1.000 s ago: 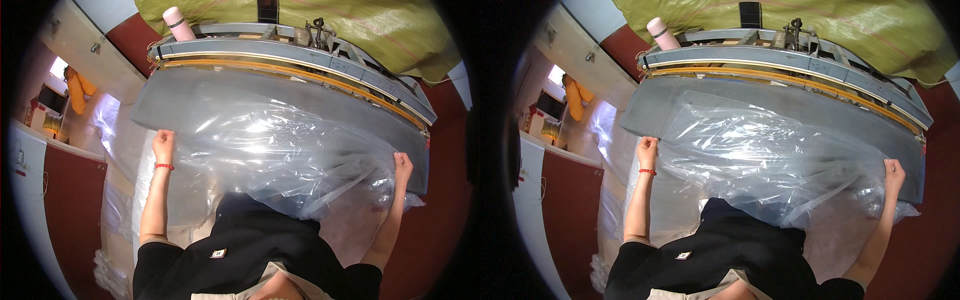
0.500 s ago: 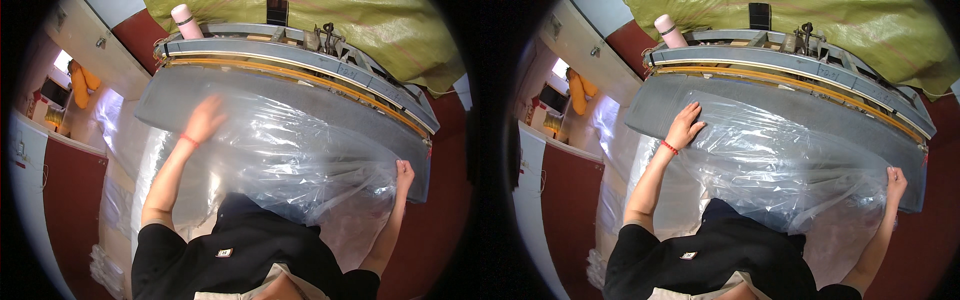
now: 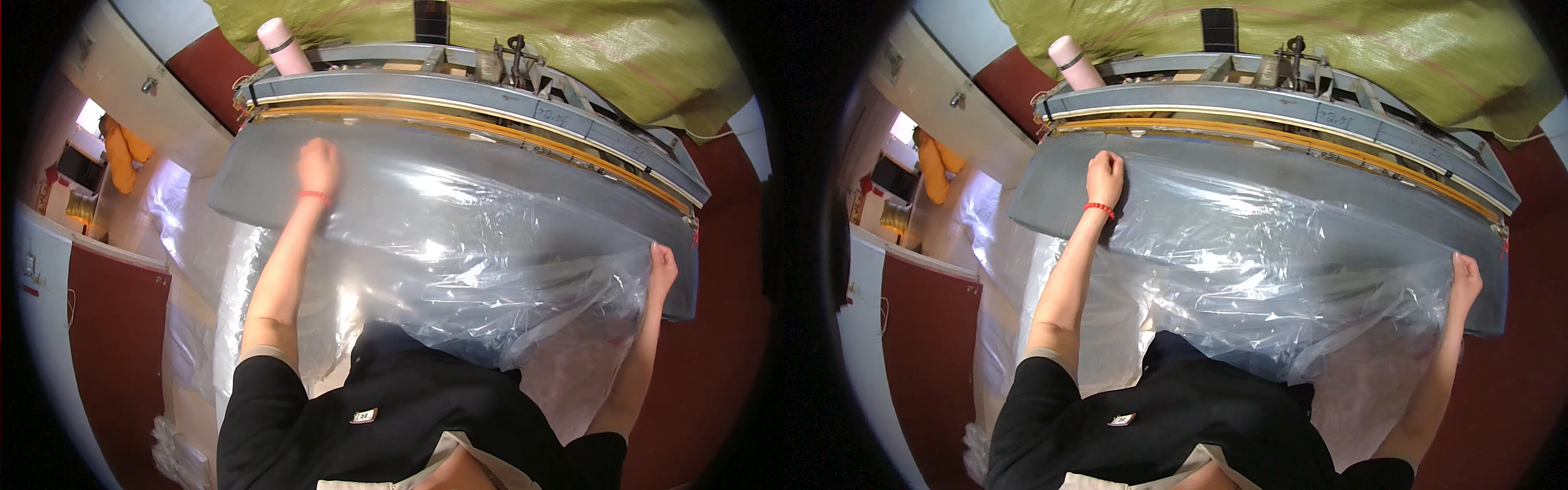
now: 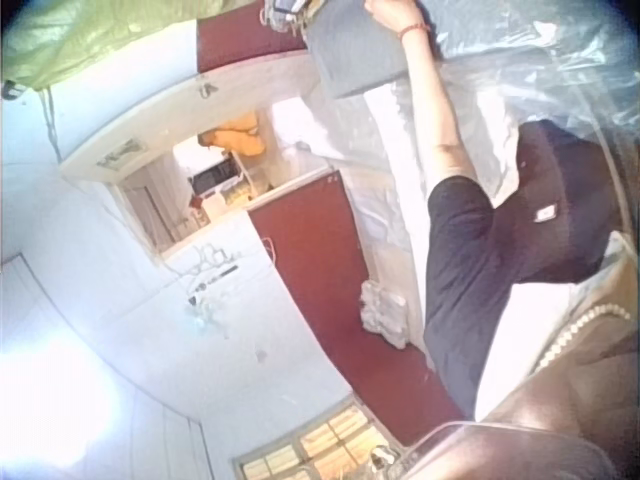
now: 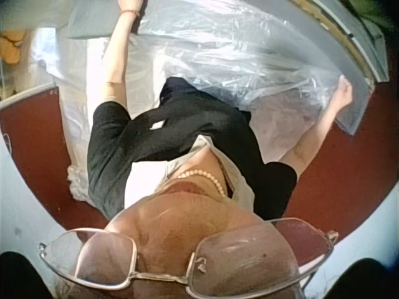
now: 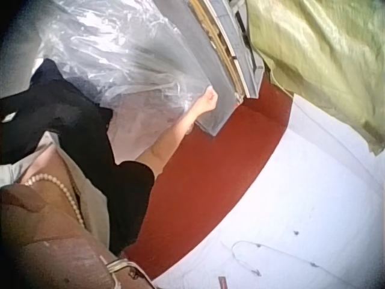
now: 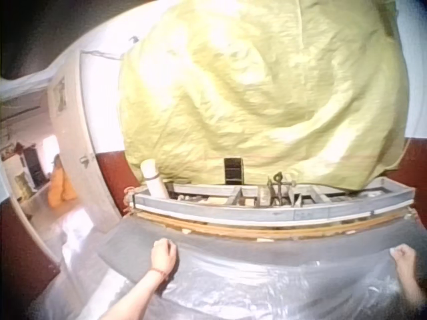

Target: The recorder is wrapping foam sheets in plastic film and sealing them.

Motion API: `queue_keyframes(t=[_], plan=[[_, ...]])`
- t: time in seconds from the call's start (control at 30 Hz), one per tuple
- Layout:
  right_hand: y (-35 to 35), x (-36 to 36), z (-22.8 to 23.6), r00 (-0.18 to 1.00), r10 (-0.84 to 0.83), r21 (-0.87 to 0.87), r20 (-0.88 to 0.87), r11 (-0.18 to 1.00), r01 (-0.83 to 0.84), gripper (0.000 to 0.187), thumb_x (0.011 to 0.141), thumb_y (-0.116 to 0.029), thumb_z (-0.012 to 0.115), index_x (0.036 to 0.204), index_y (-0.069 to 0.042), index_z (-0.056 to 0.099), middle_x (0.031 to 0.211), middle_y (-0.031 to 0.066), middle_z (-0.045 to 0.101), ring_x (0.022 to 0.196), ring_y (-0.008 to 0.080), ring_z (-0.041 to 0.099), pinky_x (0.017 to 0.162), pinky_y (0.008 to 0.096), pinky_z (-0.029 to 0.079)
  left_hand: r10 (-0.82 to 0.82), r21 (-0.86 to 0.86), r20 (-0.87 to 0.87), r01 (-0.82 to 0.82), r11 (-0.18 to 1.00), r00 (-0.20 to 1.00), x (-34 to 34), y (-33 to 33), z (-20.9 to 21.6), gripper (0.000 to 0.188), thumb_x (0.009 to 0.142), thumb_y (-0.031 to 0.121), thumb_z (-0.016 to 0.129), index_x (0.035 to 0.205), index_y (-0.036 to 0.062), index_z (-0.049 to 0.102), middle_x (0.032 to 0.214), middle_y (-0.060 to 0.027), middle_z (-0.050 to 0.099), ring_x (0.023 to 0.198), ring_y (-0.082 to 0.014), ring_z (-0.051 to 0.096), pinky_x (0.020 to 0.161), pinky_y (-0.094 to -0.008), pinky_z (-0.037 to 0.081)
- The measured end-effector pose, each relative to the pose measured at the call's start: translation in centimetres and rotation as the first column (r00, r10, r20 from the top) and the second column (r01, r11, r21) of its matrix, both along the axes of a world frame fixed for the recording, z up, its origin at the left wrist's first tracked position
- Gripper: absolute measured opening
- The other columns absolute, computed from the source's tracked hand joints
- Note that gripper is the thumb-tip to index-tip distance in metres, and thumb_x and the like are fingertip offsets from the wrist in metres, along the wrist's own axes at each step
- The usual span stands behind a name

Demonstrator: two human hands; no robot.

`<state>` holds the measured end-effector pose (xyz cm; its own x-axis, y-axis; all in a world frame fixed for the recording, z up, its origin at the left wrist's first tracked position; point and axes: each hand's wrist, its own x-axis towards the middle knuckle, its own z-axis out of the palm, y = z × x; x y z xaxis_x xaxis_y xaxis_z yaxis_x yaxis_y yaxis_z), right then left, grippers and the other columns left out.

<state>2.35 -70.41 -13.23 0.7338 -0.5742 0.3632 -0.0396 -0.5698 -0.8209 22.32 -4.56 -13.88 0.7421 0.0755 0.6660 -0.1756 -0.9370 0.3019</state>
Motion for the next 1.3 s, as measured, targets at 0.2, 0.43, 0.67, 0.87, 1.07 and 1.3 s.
queue_keyframes(t=[0.2, 0.43, 0.67, 0.87, 1.07, 1.3], plan=[[-1.3, 8.6, -1.6, 0.965, -0.116, 0.081, 0.234, 0.992, 0.099, 0.019, 0.082, -0.022, 0.059, 0.081, -0.003, 0.059, 0.069, -0.0032, 0.053, 0.064, 0.0041, 0.046, 0.059, 0.0195, 0.039, 0.052, -0.562, 0.022, -0.031, 0.827, 0.998, 6.0, -2.9, 0.1, 0.018, 0.083, 0.019, 0.046, 0.080, 0.0017, 0.049, 0.073, -0.0155, 0.056, 0.069, -0.0262, 0.055, 0.066, -0.0345, 0.043], [0.4, 14.5, -1.8, 0.924, -0.159, 0.246, 0.348, 0.966, 0.074, 0.017, 0.076, -0.015, 0.067, 0.072, -0.005, 0.053, 0.061, -0.0044, 0.051, 0.052, 0.0029, 0.041, 0.049, 0.0182, 0.035, -0.056, -0.806, 0.080, 0.097, 0.584, 0.995, 10.2, -1.3, -1.6, 0.013, 0.079, 0.014, 0.057, 0.071, 0.0046, 0.052, 0.061, 0.0008, 0.051, 0.054, -0.0066, 0.043, 0.050, -0.0208, 0.037], [-0.3, 14.7, -1.3, 0.948, -0.219, 0.080, 0.231, 0.975, 0.206, 0.017, 0.073, -0.013, 0.065, 0.071, -0.005, 0.051, 0.059, -0.0018, 0.051, 0.052, 0.0042, 0.044, 0.048, 0.0181, 0.036, 0.087, -0.795, -0.027, -0.074, 0.602, 0.996, 10.7, -0.1, -1.4, 0.018, 0.078, 0.014, 0.053, 0.085, -0.0010, 0.048, 0.074, -0.0087, 0.054, 0.064, -0.0132, 0.050, 0.062, -0.0250, 0.042], [0.8, 13.8, 0.2, 0.958, -0.165, 0.249, 0.235, 0.963, 0.105, 0.011, 0.076, -0.011, 0.058, 0.071, -0.005, 0.051, 0.059, -0.0003, 0.051, 0.051, 0.0056, 0.047, 0.046, 0.0198, 0.037, 0.120, -0.880, -0.017, -0.072, 0.469, 0.993, 10.0, -0.3, -0.8, 0.023, 0.083, 0.017, 0.040, 0.089, -0.0036, 0.049, 0.080, -0.0151, 0.057, 0.058, -0.0182, 0.054, 0.051, -0.0283, 0.044], [4.9, 7.8, 4.1, 0.983, -0.044, 0.004, 0.176, 0.999, 0.044, 0.029, 0.083, -0.021, 0.057, 0.063, -0.001, 0.052, 0.057, -0.0029, 0.046, 0.054, 0.0037, 0.039, 0.051, 0.0199, 0.034, -0.377, -0.852, -0.458, -0.278, 0.444, 0.805, 5.6, 2.1, 3.0, 0.037, 0.091, 0.033, 0.033, 0.086, 0.0038, 0.055, 0.067, -0.0058, 0.059, 0.047, -0.0145, 0.052, 0.041, -0.0226, 0.038], [3.6, -8.8, 2.3, 0.955, -0.178, -0.267, -0.237, 0.957, 0.112, 0.048, 0.083, -0.028, 0.056, 0.055, 0.000, 0.029, 0.048, 0.0081, 0.027, 0.052, 0.0103, 0.023, 0.045, 0.0300, 0.023, -0.701, -0.939, -0.250, 0.009, 0.343, 0.668, -0.7, -0.7, 3.4, 0.017, 0.084, 0.020, 0.050, 0.085, 0.0052, 0.058, 0.068, -0.0018, 0.055, 0.063, -0.0103, 0.050, 0.055, -0.0234, 0.041]])
